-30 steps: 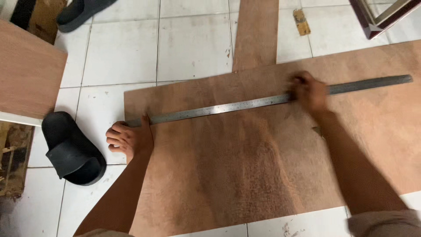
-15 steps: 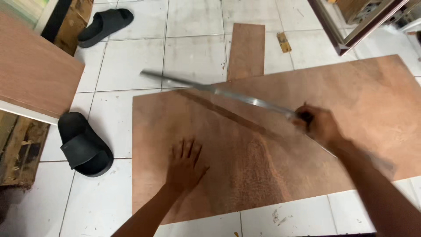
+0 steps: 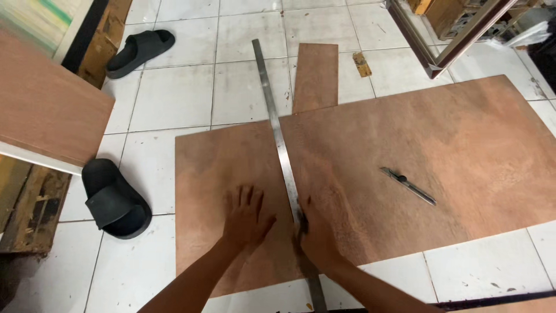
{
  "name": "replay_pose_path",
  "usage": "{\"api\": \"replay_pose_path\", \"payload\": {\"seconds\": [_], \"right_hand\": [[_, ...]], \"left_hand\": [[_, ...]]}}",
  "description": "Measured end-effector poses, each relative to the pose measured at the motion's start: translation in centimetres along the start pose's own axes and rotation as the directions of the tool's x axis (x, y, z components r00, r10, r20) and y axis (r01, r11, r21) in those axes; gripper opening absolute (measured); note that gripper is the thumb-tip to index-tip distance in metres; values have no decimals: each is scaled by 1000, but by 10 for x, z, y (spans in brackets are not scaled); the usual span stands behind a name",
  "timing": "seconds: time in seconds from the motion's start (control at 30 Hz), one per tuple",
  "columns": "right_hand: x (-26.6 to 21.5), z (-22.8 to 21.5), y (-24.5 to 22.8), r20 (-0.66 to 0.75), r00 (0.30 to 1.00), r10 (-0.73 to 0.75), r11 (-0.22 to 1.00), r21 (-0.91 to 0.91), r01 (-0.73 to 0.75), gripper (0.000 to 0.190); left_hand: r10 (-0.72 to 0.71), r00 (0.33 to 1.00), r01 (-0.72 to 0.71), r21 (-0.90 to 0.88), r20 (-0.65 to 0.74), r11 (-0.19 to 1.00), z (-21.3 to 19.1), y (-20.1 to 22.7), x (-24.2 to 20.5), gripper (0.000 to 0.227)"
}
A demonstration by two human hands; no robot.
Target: The person measures and marks wooden panels on a tiled floor using a metal ruler and pencil, then cuts along the marked lines with a utility knife. They repeat this process on multiple panels, separating cut pieces and stacking them aside.
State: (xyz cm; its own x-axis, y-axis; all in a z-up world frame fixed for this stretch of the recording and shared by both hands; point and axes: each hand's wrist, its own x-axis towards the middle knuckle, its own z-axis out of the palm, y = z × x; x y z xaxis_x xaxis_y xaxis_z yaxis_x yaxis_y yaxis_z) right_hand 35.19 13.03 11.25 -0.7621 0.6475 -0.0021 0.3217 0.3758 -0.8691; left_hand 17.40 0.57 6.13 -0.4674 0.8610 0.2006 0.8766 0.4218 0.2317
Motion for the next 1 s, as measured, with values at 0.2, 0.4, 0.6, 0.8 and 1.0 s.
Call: {"api": "replay_pose_path", "payload": {"seconds": [0.2,0.4,0.6,0.8,1.0], "right_hand": [[-110,-21,64,290,955,63,793,-595,128,90],[-122,-3,101,183,886,-427,412,-832,371,135],[-102,-12,108,130,970,-207,679,-695,238,131],[-125,-10,124,217,956,-199,802,-523,287,85],[-124,-3,129,77,899,-431,681,-627,380,79]], "left_hand": [[164,981,-133,-257,103,957,24,-6,68,76],[99,961,-77,-94,257,993,20,7,123,79],[136,985,-152,164,105,975,84,-31,171,84],[202,977,-183,215,-70,959,87,-34,171,78],[197,978,-175,266,-61,948,81,-30,171,80]]}}
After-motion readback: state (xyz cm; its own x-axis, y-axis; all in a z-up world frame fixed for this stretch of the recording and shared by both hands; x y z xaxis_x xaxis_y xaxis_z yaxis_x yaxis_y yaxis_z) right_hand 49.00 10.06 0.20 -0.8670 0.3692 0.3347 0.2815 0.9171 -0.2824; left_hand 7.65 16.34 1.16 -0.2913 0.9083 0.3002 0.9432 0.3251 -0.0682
